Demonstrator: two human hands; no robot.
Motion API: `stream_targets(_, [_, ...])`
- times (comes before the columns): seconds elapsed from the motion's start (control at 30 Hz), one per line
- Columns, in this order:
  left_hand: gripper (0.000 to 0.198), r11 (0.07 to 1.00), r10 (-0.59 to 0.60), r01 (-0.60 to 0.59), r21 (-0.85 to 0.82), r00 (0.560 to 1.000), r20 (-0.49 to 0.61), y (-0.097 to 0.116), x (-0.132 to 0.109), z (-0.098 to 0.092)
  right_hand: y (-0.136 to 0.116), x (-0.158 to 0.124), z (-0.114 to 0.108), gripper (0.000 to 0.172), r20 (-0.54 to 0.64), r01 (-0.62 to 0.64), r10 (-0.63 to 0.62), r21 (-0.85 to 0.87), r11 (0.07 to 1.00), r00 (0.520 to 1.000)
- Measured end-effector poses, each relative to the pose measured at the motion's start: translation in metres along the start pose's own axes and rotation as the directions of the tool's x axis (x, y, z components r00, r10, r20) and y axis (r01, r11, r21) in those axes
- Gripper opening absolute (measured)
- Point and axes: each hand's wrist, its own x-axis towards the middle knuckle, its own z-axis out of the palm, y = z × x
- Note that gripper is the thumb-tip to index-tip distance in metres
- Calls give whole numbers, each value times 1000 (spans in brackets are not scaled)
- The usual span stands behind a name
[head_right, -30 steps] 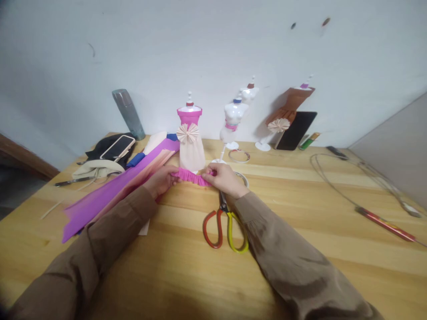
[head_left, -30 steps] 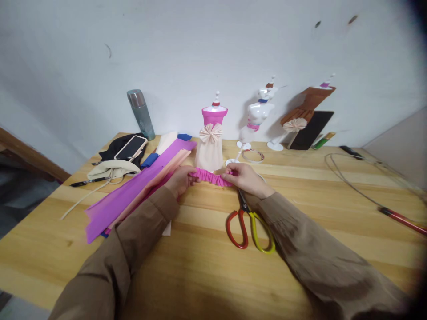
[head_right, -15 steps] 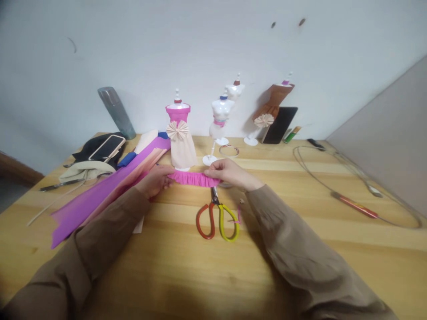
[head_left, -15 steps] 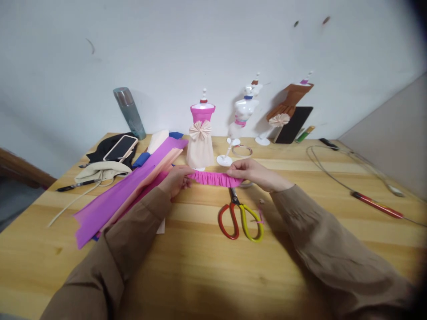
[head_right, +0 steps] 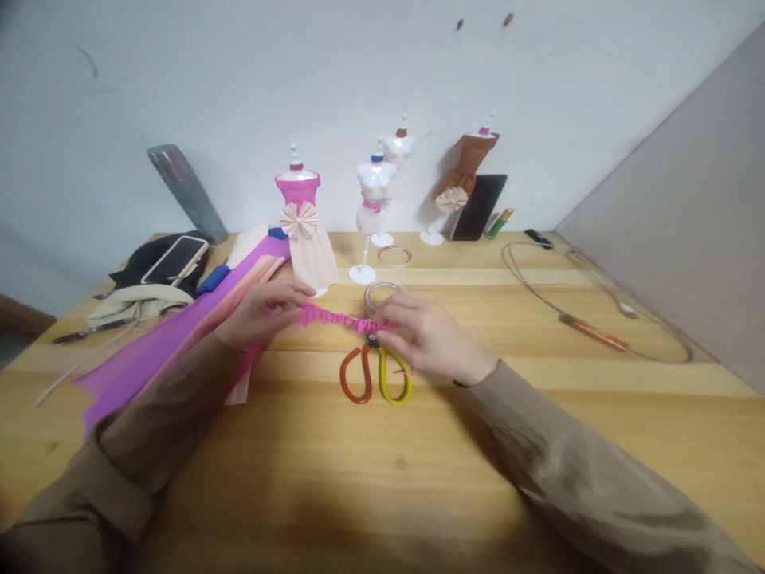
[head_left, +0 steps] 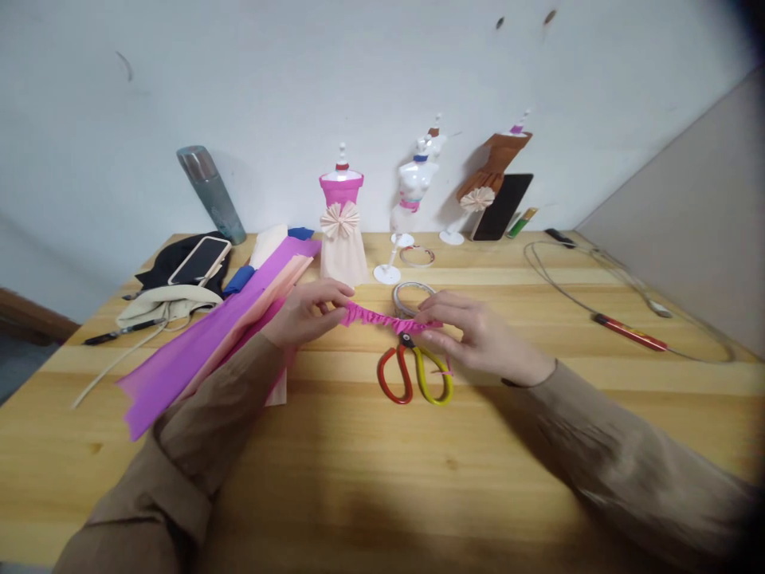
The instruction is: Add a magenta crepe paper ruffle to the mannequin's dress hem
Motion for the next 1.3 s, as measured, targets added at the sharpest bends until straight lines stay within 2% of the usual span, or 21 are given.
stream_targets(0.1, [10, 1000, 0, 0, -29, 1000, -9, 7, -11, 5, -3, -7, 2, 14, -116, -69, 72, 28, 997, 991])
stream_targets(0.17, [6, 995, -80, 76, -68, 995, -66, 9, -17, 13, -7, -9, 5, 18, -141, -181, 199, 131, 975, 970])
stream_targets(0.3, [9, 956, -265, 242, -164, 954, -140, 10, -27, 29, -12, -10, 17, 27, -61, -389, 454, 422, 819, 889])
stream_targets(0.37, [11, 962, -264, 240, -134, 940, -216, 12, -32, 33, -12, -12, 25, 29, -5, -444, 528, 535, 719, 849])
stream_targets(0.43, [13, 991, -132, 137, -5, 945, -299, 19, -38, 35, -11, -14, 33, 32, 66, -483, 576, 627, 611, 815])
stream_targets(0.47, [15, 994, -11, 44, 101, 953, -304, 24, -42, 35, -10, -15, 36, 33, 104, -499, 593, 666, 555, 799])
stream_targets(0.53, [15, 935, 245, -171, 311, 945, -216, 37, -51, 36, -10, -16, 39, 36, 179, -522, 609, 726, 449, 773])
stream_targets(0.57, [14, 877, 358, -283, 388, 924, -134, 44, -55, 37, -10, -16, 40, 37, 210, -526, 606, 746, 407, 767])
stream_targets(0.6, [14, 803, 478, -403, 439, 875, -73, 50, -59, 38, -11, -15, 41, 39, 235, -528, 599, 761, 377, 766])
stream_targets(0.67, [13, 664, 602, -541, 516, 796, 60, 60, -66, 41, -13, -12, 43, 42, 260, -524, 579, 776, 350, 772])
stream_targets(0.77, [15, 519, 672, -636, 571, 717, 187, 69, -73, 46, -15, -5, 45, 45, 275, -526, 553, 769, 364, 786])
stream_targets(0.87, [23, 453, 668, -683, 573, 686, 289, 76, -77, 47, -17, 2, 47, 47, 270, -529, 525, 727, 438, 807])
stream_targets(0.97, [27, 447, 646, -695, 564, 686, 335, 85, -79, 46, -17, 9, 46, 48, 212, -499, 477, 600, 625, 853])
stream_targets(1.07, [28, 463, 621, -687, 560, 702, 347, 96, -82, 45, -12, 20, 44, 38, 105, -432, 427, 394, 811, 898])
stream_targets(1.17, [28, 470, 595, -686, 555, 711, 375, 103, -83, 47, 0, 43, 40, 21, -47, -354, 392, 339, 871, 919])
stream_targets(1.23, [28, 465, 584, -692, 553, 709, 396, 105, -84, 49, 9, 66, 37, 29, -164, -284, 362, 368, 886, 918])
stream_targets(1.3, [27, 450, 580, -695, 561, 705, 408, 104, -84, 51, 16, 92, 32, 48, -261, -191, 296, 362, 912, 919])
